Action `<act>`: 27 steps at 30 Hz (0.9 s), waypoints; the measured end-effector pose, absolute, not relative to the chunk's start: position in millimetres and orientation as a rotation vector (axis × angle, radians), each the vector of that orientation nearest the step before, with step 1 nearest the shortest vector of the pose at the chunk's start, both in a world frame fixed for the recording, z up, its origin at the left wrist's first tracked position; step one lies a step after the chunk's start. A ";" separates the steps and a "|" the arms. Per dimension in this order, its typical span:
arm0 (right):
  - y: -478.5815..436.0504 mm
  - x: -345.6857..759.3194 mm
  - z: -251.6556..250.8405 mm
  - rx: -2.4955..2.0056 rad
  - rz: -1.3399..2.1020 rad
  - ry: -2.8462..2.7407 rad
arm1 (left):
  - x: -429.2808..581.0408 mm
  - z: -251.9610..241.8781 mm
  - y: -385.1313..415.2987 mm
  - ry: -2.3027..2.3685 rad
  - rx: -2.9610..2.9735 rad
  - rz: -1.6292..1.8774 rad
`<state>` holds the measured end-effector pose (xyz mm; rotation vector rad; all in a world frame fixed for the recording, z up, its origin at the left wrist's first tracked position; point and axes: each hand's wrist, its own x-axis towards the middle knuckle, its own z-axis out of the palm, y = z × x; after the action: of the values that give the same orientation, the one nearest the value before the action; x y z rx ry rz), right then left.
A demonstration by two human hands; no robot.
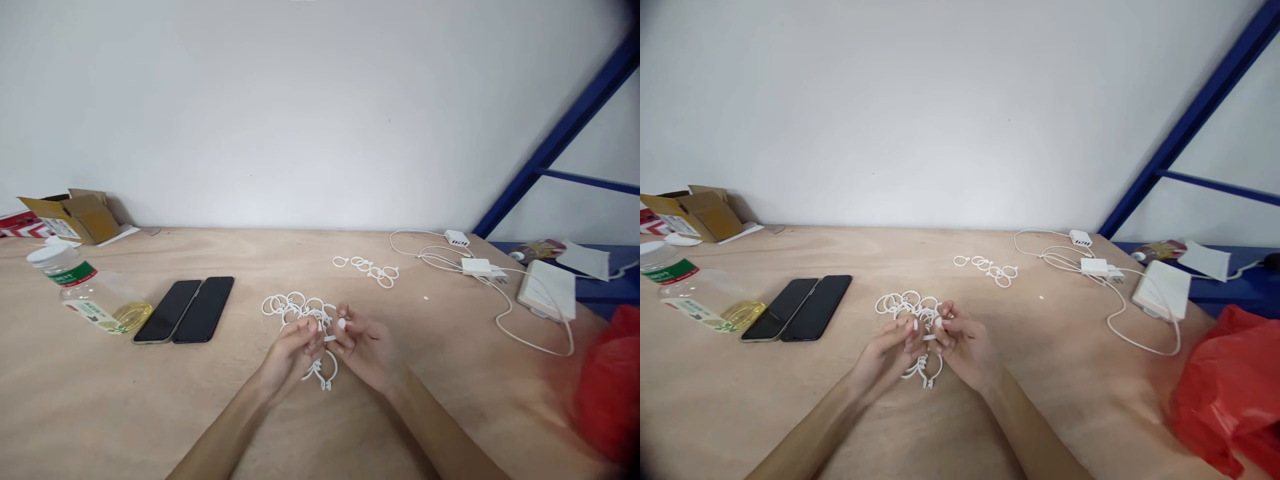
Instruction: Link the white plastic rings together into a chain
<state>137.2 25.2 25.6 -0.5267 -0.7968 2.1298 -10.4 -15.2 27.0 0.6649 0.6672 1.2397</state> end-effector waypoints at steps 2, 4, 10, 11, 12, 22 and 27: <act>34.0 141.8 20.0 -0.724 1.970 -1.045 | -15.6 21.1 -13.2 0.890 0.923 1.257; 49.2 151.4 10.0 -1.028 1.581 -1.354 | -21.1 14.6 -11.7 1.167 1.269 1.282; 99.4 197.6 -20.0 -1.788 0.292 -1.812 | -24.0 0.9 -12.5 1.521 1.951 1.235; 103.8 202.4 -21.7 -1.881 0.220 -1.842 | -23.0 -0.2 -13.1 1.528 1.983 1.218; 106.9 205.5 -22.3 -1.954 0.177 -1.866 | -22.2 -0.8 -13.6 1.530 2.005 1.204; 102.6 203.6 -23.0 -1.732 0.404 -1.797 | -21.4 -1.3 -11.3 1.512 1.959 1.218; 65.6 178.2 -6.4 -1.299 1.041 -1.532 | -20.6 1.5 -10.0 1.554 1.853 1.242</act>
<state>178.2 65.6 -6.4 -1.2990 -1.5323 1.0415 -20.6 -10.0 1.5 1.8531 1.5536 1.2424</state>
